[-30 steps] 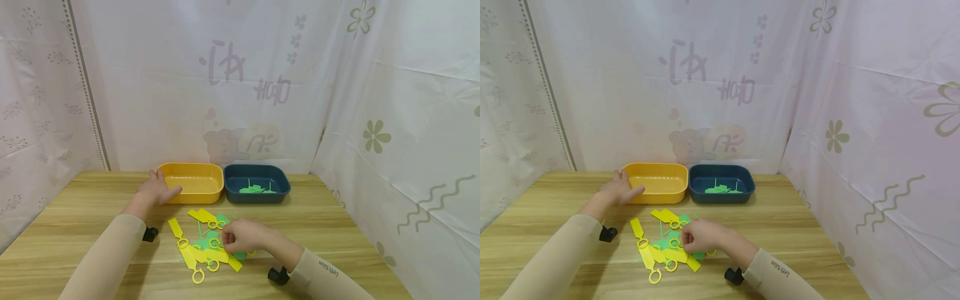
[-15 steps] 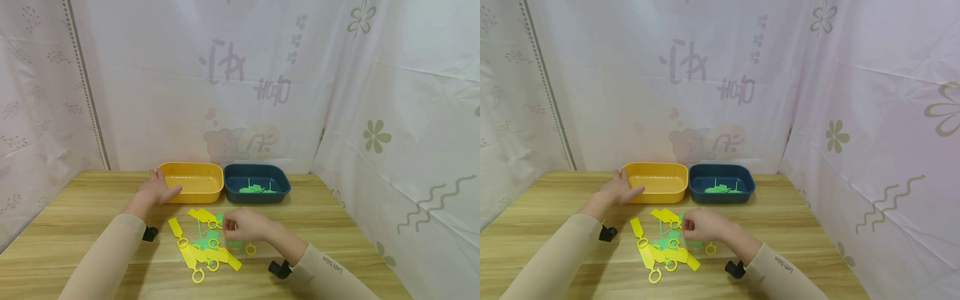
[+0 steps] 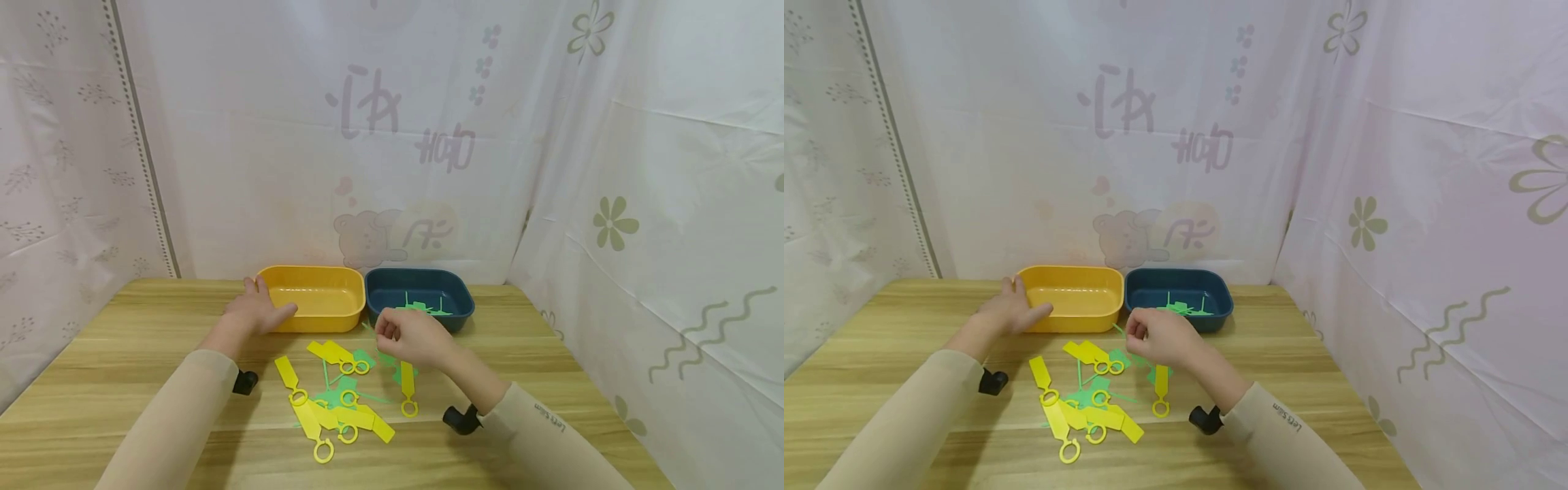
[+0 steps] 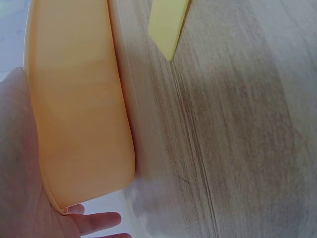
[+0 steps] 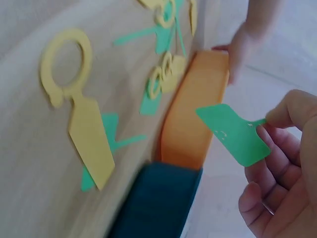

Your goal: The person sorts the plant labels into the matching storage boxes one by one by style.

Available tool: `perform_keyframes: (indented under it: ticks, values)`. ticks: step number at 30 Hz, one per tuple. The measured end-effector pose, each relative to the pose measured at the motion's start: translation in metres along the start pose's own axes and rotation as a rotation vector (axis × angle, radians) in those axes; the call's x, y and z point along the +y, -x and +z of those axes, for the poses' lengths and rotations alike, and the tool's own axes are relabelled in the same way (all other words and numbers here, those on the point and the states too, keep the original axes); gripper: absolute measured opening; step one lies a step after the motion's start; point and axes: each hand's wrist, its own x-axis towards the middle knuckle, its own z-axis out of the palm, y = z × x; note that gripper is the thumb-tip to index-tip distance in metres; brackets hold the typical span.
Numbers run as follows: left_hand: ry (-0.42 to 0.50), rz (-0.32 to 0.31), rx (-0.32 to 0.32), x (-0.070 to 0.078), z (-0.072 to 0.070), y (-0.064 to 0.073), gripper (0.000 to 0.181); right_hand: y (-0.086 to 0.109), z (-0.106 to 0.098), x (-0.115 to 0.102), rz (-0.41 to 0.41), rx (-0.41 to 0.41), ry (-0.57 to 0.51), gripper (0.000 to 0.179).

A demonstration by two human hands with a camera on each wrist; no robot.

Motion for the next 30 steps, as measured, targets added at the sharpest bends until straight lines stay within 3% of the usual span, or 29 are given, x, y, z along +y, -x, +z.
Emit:
perform_keyframes:
  ticks: [6,14,22,30]
  values:
    - [-0.008,0.001,-0.001,0.0,0.0,0.001,0.121,-0.004,-0.02,0.014,0.06,0.146,-0.088,0.007]
    - [-0.013,0.002,-0.001,0.0,0.001,0.0,0.121,-0.012,-0.042,0.039,0.13,0.333,-0.128,0.012]
    - [-0.012,0.001,0.001,0.0,0.0,0.0,0.121,-0.018,-0.046,0.066,0.185,0.402,-0.098,0.009]
    - [-0.026,0.006,0.001,-0.001,0.001,-0.001,0.121,-0.017,-0.047,0.084,0.259,0.4,-0.069,0.009]
